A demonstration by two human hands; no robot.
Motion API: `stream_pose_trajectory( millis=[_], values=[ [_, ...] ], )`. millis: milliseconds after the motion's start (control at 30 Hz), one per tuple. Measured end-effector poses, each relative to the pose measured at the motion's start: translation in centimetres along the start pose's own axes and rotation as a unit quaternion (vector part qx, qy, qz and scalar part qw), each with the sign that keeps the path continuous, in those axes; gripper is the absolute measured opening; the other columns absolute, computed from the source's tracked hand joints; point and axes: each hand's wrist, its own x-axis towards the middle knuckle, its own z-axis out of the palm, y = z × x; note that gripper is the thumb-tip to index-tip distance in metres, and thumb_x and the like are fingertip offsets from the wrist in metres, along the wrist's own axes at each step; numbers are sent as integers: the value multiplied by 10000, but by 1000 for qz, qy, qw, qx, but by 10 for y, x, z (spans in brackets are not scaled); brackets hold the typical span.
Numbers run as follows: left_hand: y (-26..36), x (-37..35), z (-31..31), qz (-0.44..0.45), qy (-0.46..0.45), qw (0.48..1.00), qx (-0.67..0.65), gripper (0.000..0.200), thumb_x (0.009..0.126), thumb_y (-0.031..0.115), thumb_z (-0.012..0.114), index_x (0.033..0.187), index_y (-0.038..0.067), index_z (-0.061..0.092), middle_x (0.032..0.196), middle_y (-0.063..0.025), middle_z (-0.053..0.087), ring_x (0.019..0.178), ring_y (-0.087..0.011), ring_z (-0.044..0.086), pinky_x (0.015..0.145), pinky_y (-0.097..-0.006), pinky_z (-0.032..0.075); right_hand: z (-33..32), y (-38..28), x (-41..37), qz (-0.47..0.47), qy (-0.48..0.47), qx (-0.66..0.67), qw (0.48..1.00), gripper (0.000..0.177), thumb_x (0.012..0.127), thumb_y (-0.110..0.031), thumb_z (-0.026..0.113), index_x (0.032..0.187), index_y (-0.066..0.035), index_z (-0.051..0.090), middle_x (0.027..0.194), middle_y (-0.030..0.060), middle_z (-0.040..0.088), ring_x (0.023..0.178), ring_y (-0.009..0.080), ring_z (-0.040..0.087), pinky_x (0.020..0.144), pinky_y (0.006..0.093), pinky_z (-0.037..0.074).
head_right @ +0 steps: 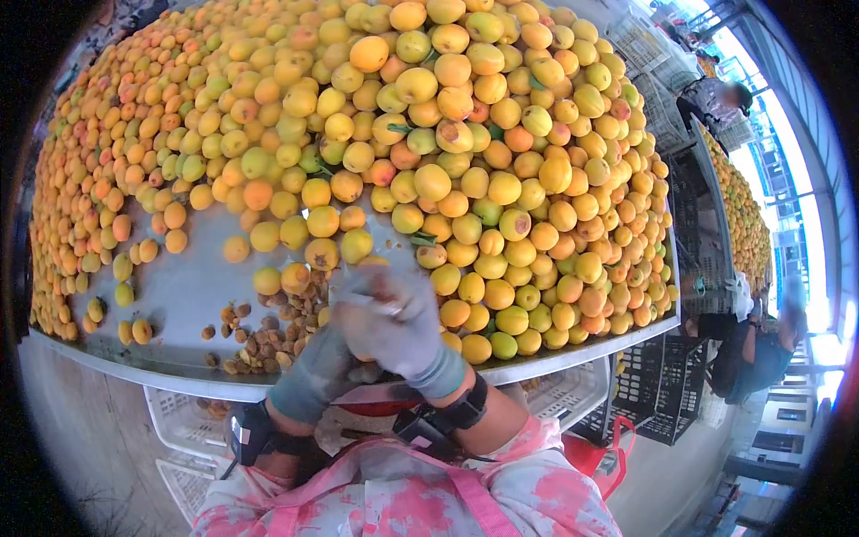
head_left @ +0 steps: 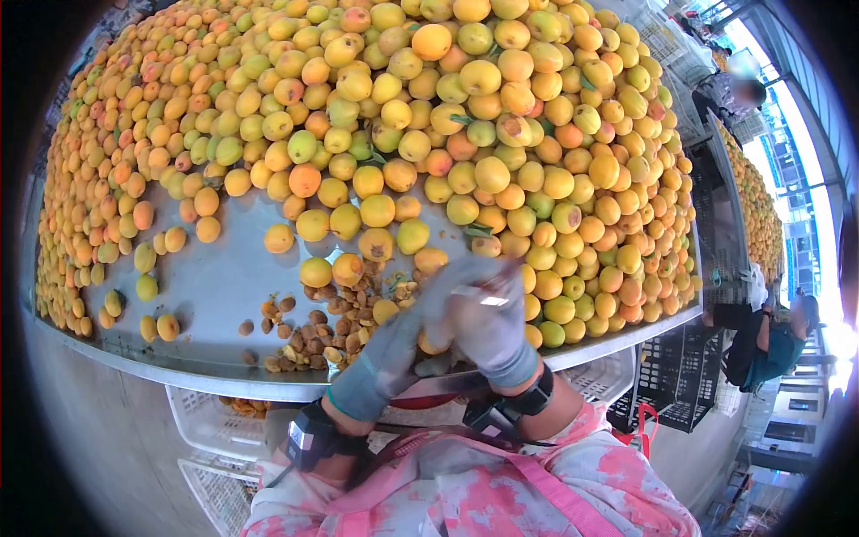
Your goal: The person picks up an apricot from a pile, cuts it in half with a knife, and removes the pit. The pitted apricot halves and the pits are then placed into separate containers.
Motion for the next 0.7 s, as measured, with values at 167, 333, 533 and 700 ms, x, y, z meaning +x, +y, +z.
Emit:
stream_pose_trajectory(
  millis=[167, 333, 533, 700],
  values=[
    [-31, 6, 7, 255, 204, 897, 298, 413, 951, 163, 495, 1307, -34, 426, 1147, -202, 583, 1009, -328, 601, 885, -405, 481, -3, -27, 7, -13, 175, 19, 984, 85, 909, -88, 569, 917, -4, 580, 633, 7, 570, 494, 61, 508, 435, 208, 384],
    [5, 1, 3, 221, 330, 911, 110, 357, 1000, 219, 378, 1222, -40, 484, 1152, -183, 561, 1089, -278, 546, 953, -358, 416, 8, -19, 9, 144, 216, -58, 964, 123, 884, -120, 632, 926, -20, 574, 631, -28, 543, 469, 21, 469, 414, 181, 358],
    [23, -1, 3, 307, 386, 857, 152, 330, 989, 204, 367, 1155, -47, 501, 1114, -166, 557, 1039, -257, 544, 927, -348, 415, 22, 13, 2, 156, 130, -130, 970, 206, 847, -142, 674, 967, -18, 561, 811, 4, 570, 688, 39, 526, 574, 204, 448],
    [17, -7, 3, 323, 384, 847, 174, 321, 973, 198, 408, 1153, -52, 500, 1089, -176, 561, 1014, -275, 553, 908, -353, 424, 29, 13, -8, 210, 133, -65, 966, 301, 831, -110, 668, 1071, -8, 517, 918, 32, 586, 791, 70, 538, 686, 222, 470]
  ],
)
